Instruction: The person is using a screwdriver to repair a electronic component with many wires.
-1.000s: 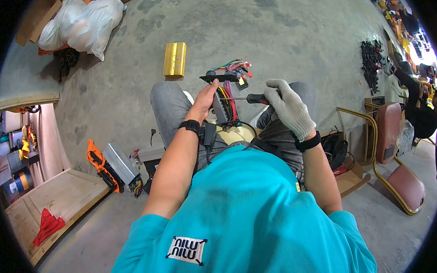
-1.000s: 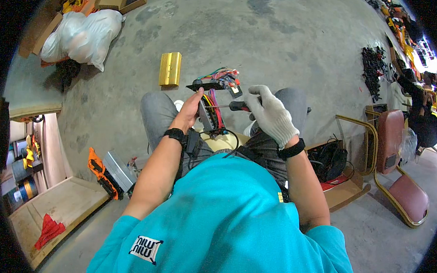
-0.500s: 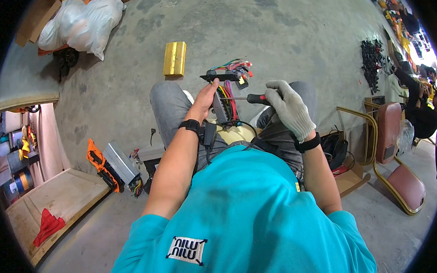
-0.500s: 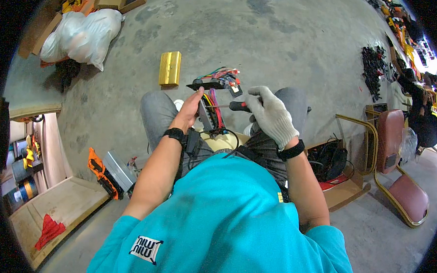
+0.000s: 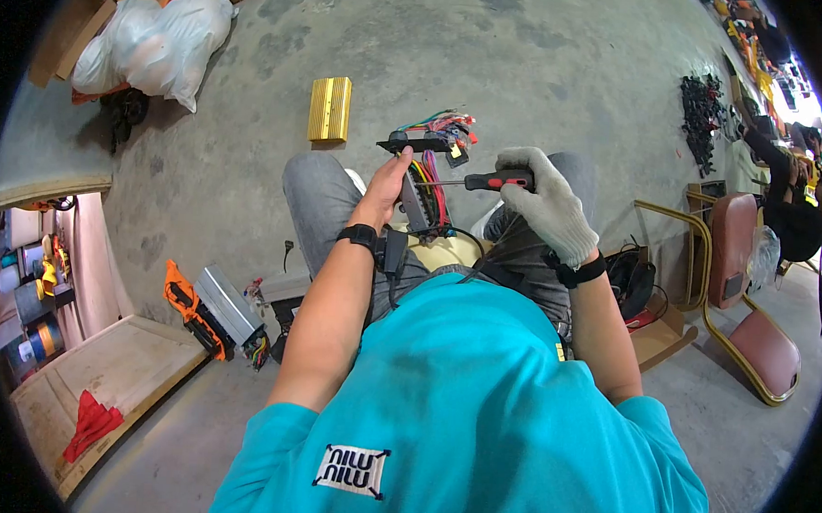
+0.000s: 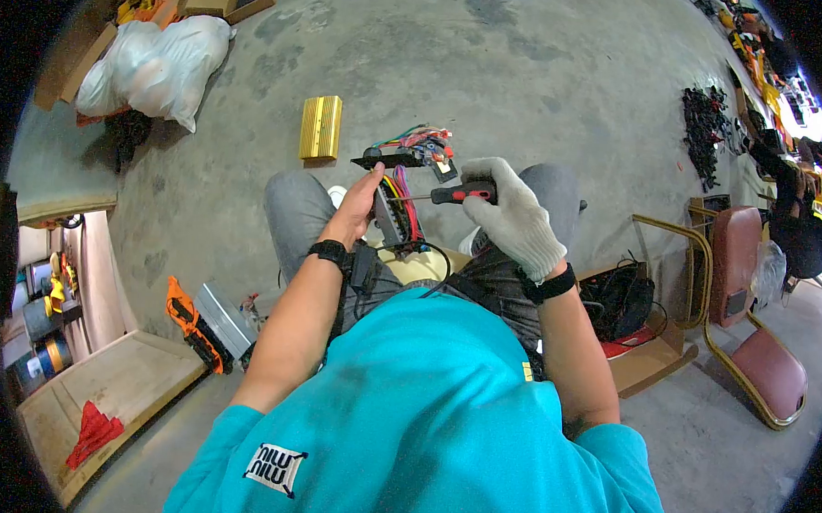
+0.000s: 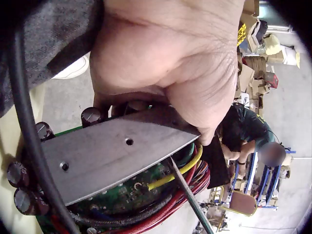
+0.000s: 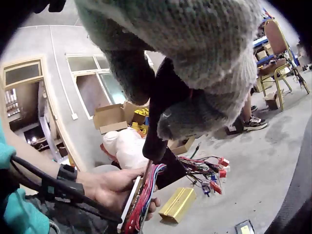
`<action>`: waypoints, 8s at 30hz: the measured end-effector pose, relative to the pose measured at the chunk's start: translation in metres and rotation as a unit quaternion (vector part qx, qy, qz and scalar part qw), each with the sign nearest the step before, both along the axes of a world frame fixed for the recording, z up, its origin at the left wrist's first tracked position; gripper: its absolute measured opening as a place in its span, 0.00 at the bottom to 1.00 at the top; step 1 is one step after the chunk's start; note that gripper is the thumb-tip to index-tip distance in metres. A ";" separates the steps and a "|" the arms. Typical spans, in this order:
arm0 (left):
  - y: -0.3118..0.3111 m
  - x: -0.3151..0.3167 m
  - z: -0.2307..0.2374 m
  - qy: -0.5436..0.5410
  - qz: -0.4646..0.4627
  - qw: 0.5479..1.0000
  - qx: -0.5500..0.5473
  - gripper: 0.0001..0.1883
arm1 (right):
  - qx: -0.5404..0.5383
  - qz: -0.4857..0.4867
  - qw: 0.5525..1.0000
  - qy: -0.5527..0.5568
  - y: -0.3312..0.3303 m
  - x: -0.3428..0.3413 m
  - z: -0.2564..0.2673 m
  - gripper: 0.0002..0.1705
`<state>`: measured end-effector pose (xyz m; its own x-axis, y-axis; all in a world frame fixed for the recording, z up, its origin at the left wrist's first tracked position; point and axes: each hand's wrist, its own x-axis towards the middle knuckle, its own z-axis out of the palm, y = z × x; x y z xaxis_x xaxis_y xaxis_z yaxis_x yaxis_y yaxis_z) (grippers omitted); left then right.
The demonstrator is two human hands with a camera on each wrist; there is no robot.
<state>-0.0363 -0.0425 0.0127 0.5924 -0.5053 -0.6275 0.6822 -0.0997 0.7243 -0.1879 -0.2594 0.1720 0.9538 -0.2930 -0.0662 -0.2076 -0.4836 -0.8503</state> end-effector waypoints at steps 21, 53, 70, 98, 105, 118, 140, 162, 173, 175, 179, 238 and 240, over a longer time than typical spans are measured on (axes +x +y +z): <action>0.002 0.001 -0.006 -0.001 -0.008 1.000 0.017 0.31 | 0.037 -0.016 0.999 0.010 0.001 0.001 -0.004 0.25; -0.001 -0.001 0.000 0.009 0.012 1.000 0.004 0.31 | 0.071 -0.038 0.994 0.076 0.009 0.003 0.020 0.23; 0.000 -0.002 0.002 -0.005 -0.004 1.000 0.001 0.31 | 0.101 -0.055 0.992 0.046 0.010 0.001 0.014 0.22; 0.003 -0.001 -0.012 -0.003 -0.010 1.000 0.004 0.31 | 0.086 -0.077 0.992 0.046 0.012 0.002 0.013 0.20; 0.004 0.000 -0.012 0.002 -0.015 1.000 -0.008 0.31 | 0.083 -0.056 0.993 0.055 0.011 0.002 0.010 0.22; 0.004 0.000 -0.012 0.007 -0.018 1.000 -0.006 0.32 | 0.020 0.025 0.999 0.002 0.002 0.011 0.012 0.20; 0.002 -0.002 0.001 -0.010 -0.021 1.000 0.001 0.29 | 0.057 0.008 0.997 0.056 0.002 0.009 0.015 0.19; 0.002 -0.001 0.003 -0.005 -0.018 1.000 0.003 0.31 | 0.014 0.032 0.999 0.009 0.005 0.013 0.019 0.14; 0.002 0.000 -0.007 -0.014 -0.018 1.000 0.000 0.32 | 0.145 -0.087 0.979 0.113 0.006 0.006 0.025 0.19; 0.002 0.001 -0.008 0.002 -0.014 1.000 -0.009 0.32 | 0.121 -0.084 0.983 0.109 0.006 0.004 0.024 0.19; 0.002 0.001 -0.008 0.002 -0.029 1.000 -0.002 0.29 | 0.116 -0.078 0.984 0.114 0.008 0.004 0.020 0.19; 0.003 0.000 -0.001 0.023 -0.007 0.999 -0.047 0.29 | 0.262 -0.045 0.945 0.189 0.043 0.040 -0.065 0.19; 0.005 0.001 -0.001 0.024 -0.017 0.998 -0.048 0.29 | 0.240 -0.022 0.953 0.184 0.046 0.040 -0.071 0.28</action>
<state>-0.0353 -0.0376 0.0115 0.5440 -0.5836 -0.6029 0.7140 -0.0555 0.6980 -0.1475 -0.2134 0.1014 0.8281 -0.1842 -0.5294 -0.5447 -0.0416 -0.8376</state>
